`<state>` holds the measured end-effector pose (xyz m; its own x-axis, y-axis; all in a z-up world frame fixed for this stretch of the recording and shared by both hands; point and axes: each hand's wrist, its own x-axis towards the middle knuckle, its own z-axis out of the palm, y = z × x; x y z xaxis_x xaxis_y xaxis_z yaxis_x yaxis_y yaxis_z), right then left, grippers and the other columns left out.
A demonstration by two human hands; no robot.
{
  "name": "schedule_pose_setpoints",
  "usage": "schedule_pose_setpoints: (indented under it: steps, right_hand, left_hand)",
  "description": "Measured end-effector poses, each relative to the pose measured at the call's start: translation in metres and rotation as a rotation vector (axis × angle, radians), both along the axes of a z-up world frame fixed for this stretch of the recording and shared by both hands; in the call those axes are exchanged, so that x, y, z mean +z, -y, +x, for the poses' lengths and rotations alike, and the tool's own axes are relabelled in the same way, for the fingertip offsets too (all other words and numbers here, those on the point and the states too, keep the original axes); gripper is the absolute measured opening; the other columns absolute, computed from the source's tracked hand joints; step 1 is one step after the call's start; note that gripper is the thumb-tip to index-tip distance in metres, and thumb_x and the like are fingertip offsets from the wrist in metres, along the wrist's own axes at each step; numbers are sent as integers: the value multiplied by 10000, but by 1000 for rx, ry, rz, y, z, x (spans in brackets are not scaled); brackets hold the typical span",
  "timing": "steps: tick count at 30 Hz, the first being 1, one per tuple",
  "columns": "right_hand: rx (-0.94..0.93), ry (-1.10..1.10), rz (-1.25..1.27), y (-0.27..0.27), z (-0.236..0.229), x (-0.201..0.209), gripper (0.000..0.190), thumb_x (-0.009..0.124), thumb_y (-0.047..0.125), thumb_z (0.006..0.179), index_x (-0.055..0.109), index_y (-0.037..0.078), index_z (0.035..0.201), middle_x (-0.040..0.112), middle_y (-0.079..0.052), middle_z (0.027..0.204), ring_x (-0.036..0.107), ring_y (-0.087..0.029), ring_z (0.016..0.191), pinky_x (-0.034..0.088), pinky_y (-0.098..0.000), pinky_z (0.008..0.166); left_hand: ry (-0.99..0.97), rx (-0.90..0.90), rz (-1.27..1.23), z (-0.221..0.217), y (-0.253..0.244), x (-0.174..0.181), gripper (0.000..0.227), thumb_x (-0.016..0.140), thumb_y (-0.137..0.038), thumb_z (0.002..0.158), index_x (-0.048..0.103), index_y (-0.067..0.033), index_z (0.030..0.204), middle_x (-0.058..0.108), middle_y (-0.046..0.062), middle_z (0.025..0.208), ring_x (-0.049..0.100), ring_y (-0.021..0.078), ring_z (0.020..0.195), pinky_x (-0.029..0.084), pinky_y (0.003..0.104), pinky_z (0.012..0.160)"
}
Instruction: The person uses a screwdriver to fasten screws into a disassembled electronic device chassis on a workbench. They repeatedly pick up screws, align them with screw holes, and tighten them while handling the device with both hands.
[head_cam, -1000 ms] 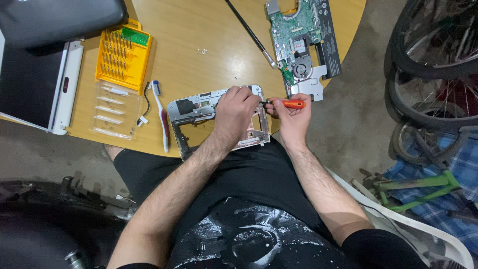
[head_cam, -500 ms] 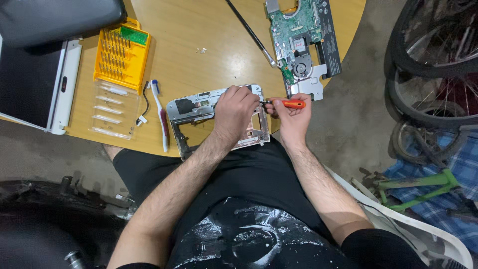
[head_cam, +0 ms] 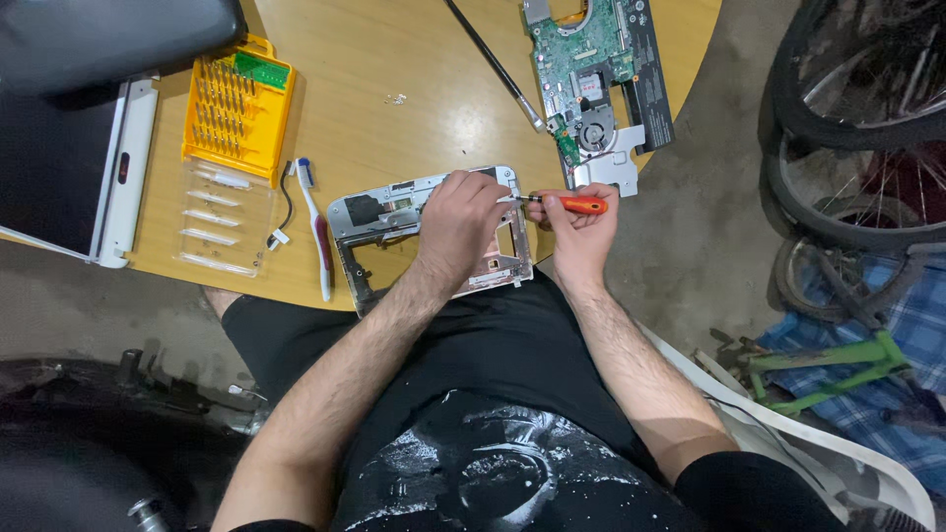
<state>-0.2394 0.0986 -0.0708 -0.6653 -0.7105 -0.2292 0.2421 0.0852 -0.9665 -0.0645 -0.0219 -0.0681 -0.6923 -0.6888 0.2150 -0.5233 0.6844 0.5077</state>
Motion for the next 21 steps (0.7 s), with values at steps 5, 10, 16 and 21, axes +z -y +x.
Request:
schedule_pose_setpoints:
  steps: [5,10,16,21]
  right_hand:
    - [7,-41,16,0,4,1,455,759,-108,1153,396,90,1343,884,-309,1208,929,-326,990,818,-389,893]
    - [6,-50,-20,1,5,-5,456,753,-114,1157,385,79,1344,876,-325,1205,930,-350,980,818,-396,895]
    - [16,-54,-11,1,7,-2,451,751,-114,1158,380,74,1335,879,-322,1204,927,-339,983,819,-389,894]
    - [7,-43,-29,1,7,-5,458,770,-104,1157,388,75,1336,881,-320,1209,926,-337,990,823,-391,898]
  left_hand:
    - [47,-54,-61,8,-2,14,89,831,-327,1193,836,-239,1210,752,-30,1181,755,195,1242,627,400,1008]
    - [9,-84,-127,12,-7,8,134,786,-324,1225,831,-211,1169,741,5,1254,742,248,1287,609,419,1006]
    - [-13,-92,-126,14,-8,3,151,760,-320,1227,843,-205,1176,739,10,1288,737,256,1302,601,430,1007]
    - [-27,-92,-143,15,-9,3,178,715,-324,1241,826,-206,1166,723,13,1285,727,270,1300,588,430,1006]
